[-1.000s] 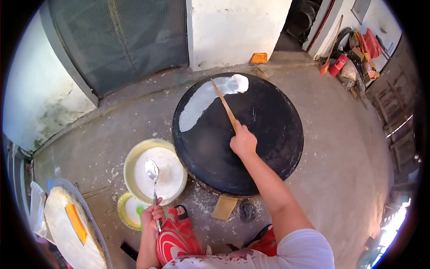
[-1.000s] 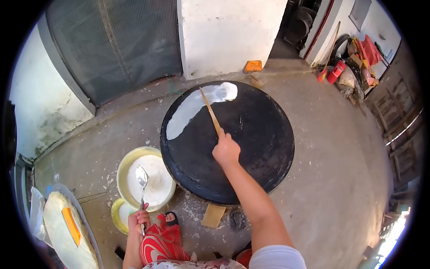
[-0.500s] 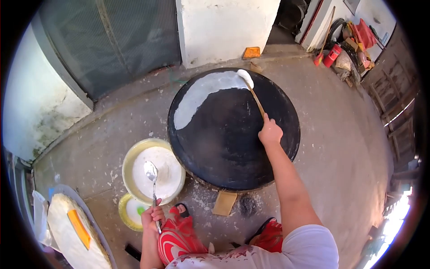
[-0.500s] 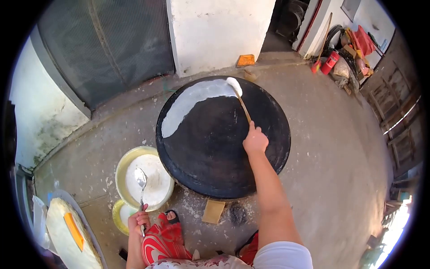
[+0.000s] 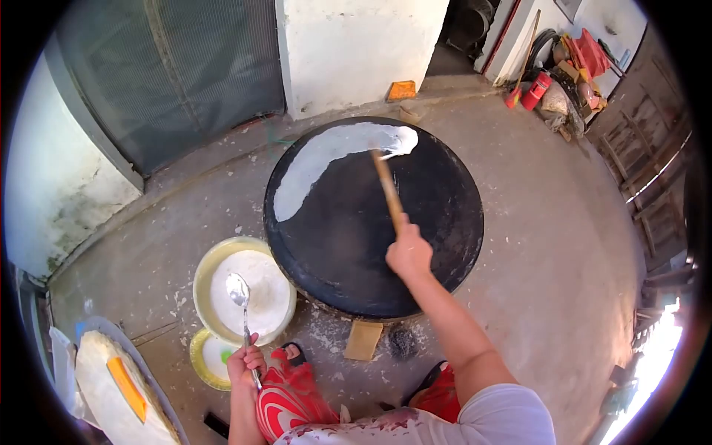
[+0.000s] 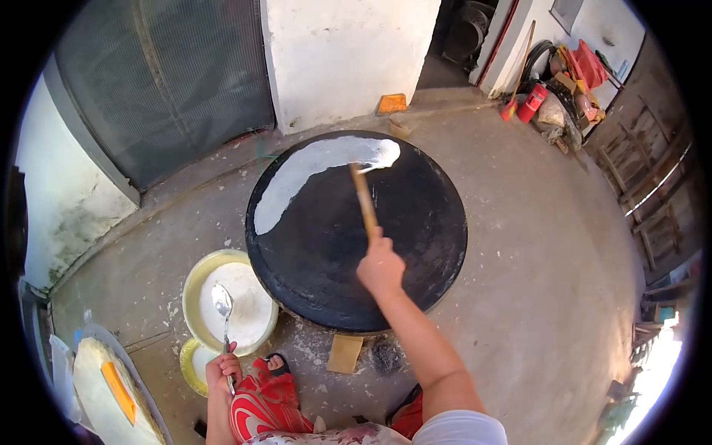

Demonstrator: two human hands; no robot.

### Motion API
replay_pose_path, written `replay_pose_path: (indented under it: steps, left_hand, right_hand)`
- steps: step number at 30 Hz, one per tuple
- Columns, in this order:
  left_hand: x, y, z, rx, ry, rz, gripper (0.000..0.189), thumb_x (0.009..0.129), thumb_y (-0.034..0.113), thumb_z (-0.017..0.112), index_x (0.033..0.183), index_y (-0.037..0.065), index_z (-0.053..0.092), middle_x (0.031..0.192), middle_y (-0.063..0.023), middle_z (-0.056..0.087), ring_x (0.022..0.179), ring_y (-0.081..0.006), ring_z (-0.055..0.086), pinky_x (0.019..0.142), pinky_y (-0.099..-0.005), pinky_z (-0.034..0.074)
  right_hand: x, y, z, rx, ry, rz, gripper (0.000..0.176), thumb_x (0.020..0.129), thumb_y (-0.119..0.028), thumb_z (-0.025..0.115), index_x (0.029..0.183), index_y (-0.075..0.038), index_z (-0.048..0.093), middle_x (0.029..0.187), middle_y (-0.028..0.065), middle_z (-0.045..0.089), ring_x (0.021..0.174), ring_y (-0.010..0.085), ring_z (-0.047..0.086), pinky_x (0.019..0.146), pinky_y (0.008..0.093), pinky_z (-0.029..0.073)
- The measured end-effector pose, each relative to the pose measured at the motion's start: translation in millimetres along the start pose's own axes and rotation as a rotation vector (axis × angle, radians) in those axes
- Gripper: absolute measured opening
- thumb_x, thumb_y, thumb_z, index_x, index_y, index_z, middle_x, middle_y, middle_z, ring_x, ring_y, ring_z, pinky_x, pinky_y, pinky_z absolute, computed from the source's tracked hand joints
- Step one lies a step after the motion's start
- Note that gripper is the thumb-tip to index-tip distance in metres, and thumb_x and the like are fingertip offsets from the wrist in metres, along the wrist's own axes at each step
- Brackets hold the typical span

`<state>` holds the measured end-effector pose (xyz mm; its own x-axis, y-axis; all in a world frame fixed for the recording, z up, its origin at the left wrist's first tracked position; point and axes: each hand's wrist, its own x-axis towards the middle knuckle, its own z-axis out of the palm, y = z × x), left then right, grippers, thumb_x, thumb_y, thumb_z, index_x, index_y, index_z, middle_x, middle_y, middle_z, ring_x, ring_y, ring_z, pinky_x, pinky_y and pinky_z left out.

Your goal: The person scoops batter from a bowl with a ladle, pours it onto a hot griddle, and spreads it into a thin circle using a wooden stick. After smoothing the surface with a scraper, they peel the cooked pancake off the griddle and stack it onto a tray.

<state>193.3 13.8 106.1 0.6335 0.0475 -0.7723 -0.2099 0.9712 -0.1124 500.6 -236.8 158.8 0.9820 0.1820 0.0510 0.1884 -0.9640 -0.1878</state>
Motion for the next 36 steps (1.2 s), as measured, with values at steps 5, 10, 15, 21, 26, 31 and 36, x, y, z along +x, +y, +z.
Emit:
replay_pose_path:
  steps: [5, 10, 15, 21, 26, 31, 36]
  left_hand:
    - [-4.8, 0.6, -3.5, 0.014, 0.022, -0.026, 0.024, 0.084, 0.009, 0.039, 0.104, -0.001, 0.05, 0.06, -0.0026, 0.043, 0.042, -0.0071, 0.038, 0.035, -0.0188, 0.032]
    - [0.1, 2.8, -1.3, 0.007, 0.014, -0.005, 0.025, 0.085, 0.01, 0.038, 0.104, -0.001, 0.049, 0.061, -0.0032, 0.044, 0.042, -0.0077, 0.038, 0.035, -0.0194, 0.032]
    - [-4.7, -0.6, 0.0, 0.043, -0.012, -0.013, 0.025, 0.085, 0.01, 0.038, 0.105, -0.001, 0.049, 0.062, -0.0032, 0.044, 0.043, -0.0079, 0.038, 0.035, -0.0195, 0.032]
    - [-13.0, 7.5, -4.7, 0.038, -0.044, -0.01, 0.026, 0.086, 0.012, 0.038, 0.103, -0.002, 0.051, 0.062, -0.0037, 0.044, 0.043, -0.008, 0.039, 0.036, -0.0192, 0.032]
    - [-32.5, 14.4, 6.9, 0.088, -0.015, 0.108, 0.027, 0.086, 0.013, 0.036, 0.103, -0.002, 0.051, 0.06, -0.003, 0.045, 0.042, -0.0074, 0.04, 0.035, -0.0188, 0.033]
    - [-79.1, -3.5, 35.0, 0.093, -0.026, 0.179, 0.028, 0.087, 0.014, 0.035, 0.104, -0.001, 0.052, 0.058, -0.0009, 0.045, 0.041, -0.0063, 0.039, 0.033, -0.0188, 0.032]
    - [-103.3, -32.2, 48.7, 0.117, -0.068, 0.233, 0.029, 0.087, 0.014, 0.035, 0.106, -0.002, 0.051, 0.059, -0.0012, 0.045, 0.042, -0.0068, 0.04, 0.034, -0.0193, 0.033]
  right_hand:
    - [50.3, 48.3, 0.6, -0.104, -0.003, 0.153, 0.061, 0.07, -0.009, 0.052, 0.128, -0.005, 0.031, 0.097, 0.0176, 0.051, 0.08, 0.0312, 0.059, 0.068, 0.0388, 0.049]
    - [11.6, 24.2, -25.9, 0.05, -0.026, 0.192, 0.063, 0.07, -0.009, 0.052, 0.128, -0.005, 0.028, 0.1, 0.0183, 0.05, 0.086, 0.0314, 0.058, 0.074, 0.0408, 0.047]
    - [76.0, 20.3, 11.3, -0.16, 0.099, 0.07, 0.044, 0.077, -0.01, 0.047, 0.119, 0.001, 0.035, 0.097, 0.0159, 0.052, 0.075, 0.0268, 0.061, 0.064, 0.0342, 0.05]
    - [6.5, 82.7, -27.8, -0.143, -0.01, 0.22, 0.052, 0.079, -0.012, 0.049, 0.126, -0.001, 0.031, 0.098, 0.017, 0.054, 0.088, 0.0294, 0.058, 0.073, 0.036, 0.048]
    - [-26.6, 118.8, -34.8, 0.739, 0.008, 0.058, 0.035, 0.084, -0.01, 0.045, 0.118, -0.004, 0.043, 0.096, 0.0167, 0.058, 0.09, 0.0267, 0.058, 0.079, 0.0311, 0.044]
    - [52.3, 183.8, 13.6, 0.79, 0.176, 0.238, 0.036, 0.087, -0.01, 0.04, 0.122, -0.013, 0.046, 0.076, 0.0062, 0.06, 0.061, 0.0148, 0.05, 0.058, 0.0264, 0.04]
    - [59.5, 148.3, -19.3, 1.116, -0.198, 0.53, 0.036, 0.09, -0.017, 0.036, 0.125, -0.023, 0.042, 0.066, 0.0025, 0.054, 0.039, 0.0081, 0.031, 0.033, 0.024, 0.025]
